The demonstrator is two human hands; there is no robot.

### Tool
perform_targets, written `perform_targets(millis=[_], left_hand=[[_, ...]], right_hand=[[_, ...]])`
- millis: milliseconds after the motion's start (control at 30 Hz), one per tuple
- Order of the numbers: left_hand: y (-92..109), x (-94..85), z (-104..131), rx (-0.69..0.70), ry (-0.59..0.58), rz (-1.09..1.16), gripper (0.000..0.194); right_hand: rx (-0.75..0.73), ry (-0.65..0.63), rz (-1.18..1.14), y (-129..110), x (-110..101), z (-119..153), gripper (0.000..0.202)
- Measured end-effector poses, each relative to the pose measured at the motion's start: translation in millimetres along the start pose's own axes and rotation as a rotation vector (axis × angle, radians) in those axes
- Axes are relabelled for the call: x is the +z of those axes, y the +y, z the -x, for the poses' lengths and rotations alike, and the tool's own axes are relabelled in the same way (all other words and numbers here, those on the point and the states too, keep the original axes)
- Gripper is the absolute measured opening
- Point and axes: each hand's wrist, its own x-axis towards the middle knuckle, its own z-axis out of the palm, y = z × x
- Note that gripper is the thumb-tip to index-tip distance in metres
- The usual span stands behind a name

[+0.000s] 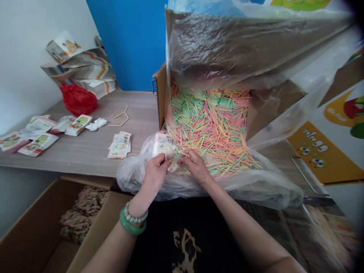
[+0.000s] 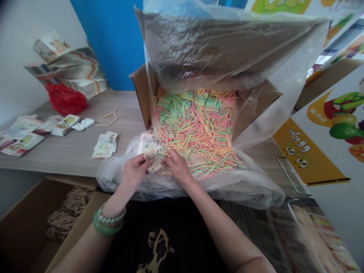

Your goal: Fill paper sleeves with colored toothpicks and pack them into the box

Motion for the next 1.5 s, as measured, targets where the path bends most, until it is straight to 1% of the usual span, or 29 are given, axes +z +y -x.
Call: perform_targets(millis=[33,100,200,300,367,433,533,633,767,867,1067,1200,1267,1500], left_hand=[[0,-0.7,0,-0.005,0.014,-0.01,0.027],[0,-1.6,1,-0.015,0.031,-0.012,0.032],[5,-0.2,2,-0.015,0.019,-0.015,0.036],[14,3.9,2,0.008,-0.023,-0.05,0.036],[19,6.3,3,0.011,-0.059,-0.046,0.034],[23,7.2,4,-0.016,-0.101,-0.014,0.034],[25,5.5,5,-0.087,-0.164,0.053,0.034],[23,3.2,6,-0.122,-0.199,0.099,0.035],[20,2.5,5,-0.124,-0.221,0.108,0.038],[17,2.8,4,-0.113,-0.229,0.107,0.041],[15,4.4,3,-0.123,-0.226,0.102,0.038],[13,5.5,4,-0.09,-0.213,0.068,0.037],[13,6.4,4,-0.084,-0.21,0.058,0.038],[11,9.0,4,-0.124,-0.2,0.131,0.039]], right_hand=[[0.019,0.011,-0.009,-1,-2,-1,0.008],[0.003,0.082,-0.085,-12,-8,-5,0.009],[-0.098,0.176,-0.313,-48,-15,-12,0.01],[-0.176,0.169,-0.496,-85,-9,-15,0.013],[-0.213,0.147,-0.511,-97,1,-15,0.014],[-0.222,0.14,-0.475,-96,10,-14,0.015],[-0.187,0.153,-0.416,-82,18,-12,0.014],[-0.182,0.193,-0.422,-72,18,-12,0.013],[-0.205,0.279,-0.407,-75,15,-16,0.013],[-0.193,0.327,-0.373,-78,16,-17,0.013],[-0.19,0.263,-0.342,-75,18,-13,0.013],[-0.193,0.342,-0.348,-76,18,-13,0.014],[-0.195,0.355,-0.363,-78,18,-14,0.014],[-0.18,0.283,-0.34,-74,22,-8,0.011]])
